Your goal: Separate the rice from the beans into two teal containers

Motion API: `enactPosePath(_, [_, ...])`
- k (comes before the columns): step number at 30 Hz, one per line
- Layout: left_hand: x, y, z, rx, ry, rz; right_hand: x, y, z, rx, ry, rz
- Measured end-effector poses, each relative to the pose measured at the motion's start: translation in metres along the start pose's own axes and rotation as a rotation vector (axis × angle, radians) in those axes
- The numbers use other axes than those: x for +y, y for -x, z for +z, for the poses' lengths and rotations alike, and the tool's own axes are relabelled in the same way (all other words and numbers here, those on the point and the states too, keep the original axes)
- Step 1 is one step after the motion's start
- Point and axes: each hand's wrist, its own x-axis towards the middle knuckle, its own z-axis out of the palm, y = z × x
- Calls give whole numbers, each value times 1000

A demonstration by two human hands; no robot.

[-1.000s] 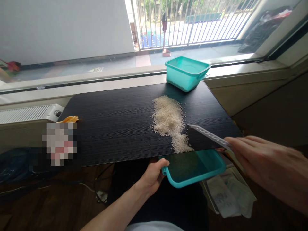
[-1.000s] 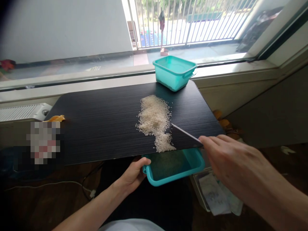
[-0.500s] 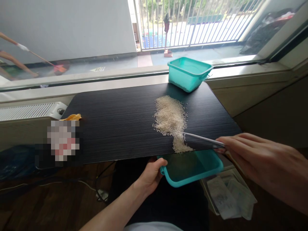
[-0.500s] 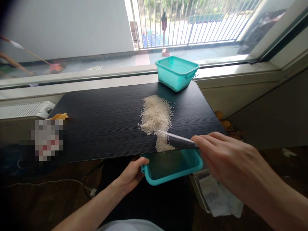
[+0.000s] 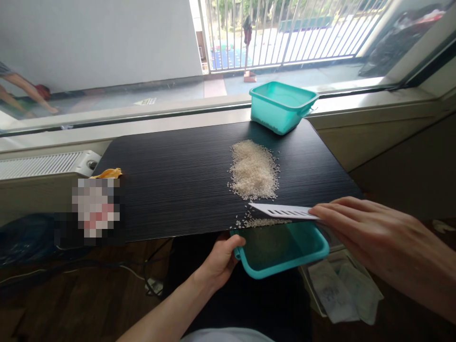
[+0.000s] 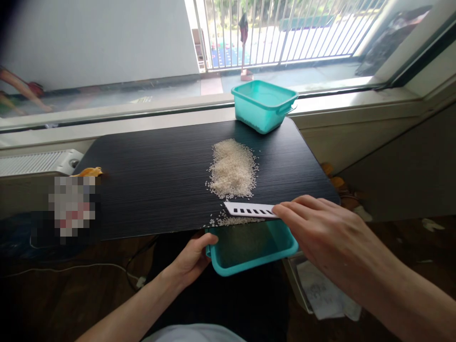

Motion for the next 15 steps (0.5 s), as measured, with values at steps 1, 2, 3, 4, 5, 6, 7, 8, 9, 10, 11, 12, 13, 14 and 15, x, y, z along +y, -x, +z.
enactPosePath(1, [0,0,-2,7,2,2,0,0,1,-3,-8,-12])
enactPosePath(2, [1,1,-4,13,7,5,0,2,2,-2,-15,-25])
enactPosePath(3, [2,1,-6,18,14,11,-1,4,2,4,-19,-33])
enactPosePath(4, [3,2,-8,23,19,16,-3,8,2,9,-23,-29])
enactPosePath(5, [4,3,-11,28,20,18,-4,11,2,17,-25,-14])
enactPosePath(6, [5,4,-13,33,16,17,-6,13,2,23,-26,12])
enactPosePath(7, [7,5,-16,37,7,10,-7,14,1,21,-29,40])
enactPosePath(8, [8,6,-18,41,-4,3,-9,12,0,17,-38,57])
enactPosePath(9, [9,7,-20,43,-13,-2,-10,8,-1,13,-54,52])
enactPosePath(10, [9,8,-21,43,-18,-3,-11,3,-1,13,-70,30])
enactPosePath(11, [10,8,-23,42,-18,-1,-12,-4,-1,13,-82,-4])
enactPosePath(12, [10,9,-23,38,-13,2,-13,-11,0,17,-87,-36])
enactPosePath(13, [9,9,-24,30,-4,6,-13,-19,1,24,-84,-59])
enactPosePath(14, [9,9,-24,20,8,9,-14,-25,2,28,-73,-73])
enactPosePath(15, [9,9,-24,9,20,10,-15,-30,3,29,-58,-80])
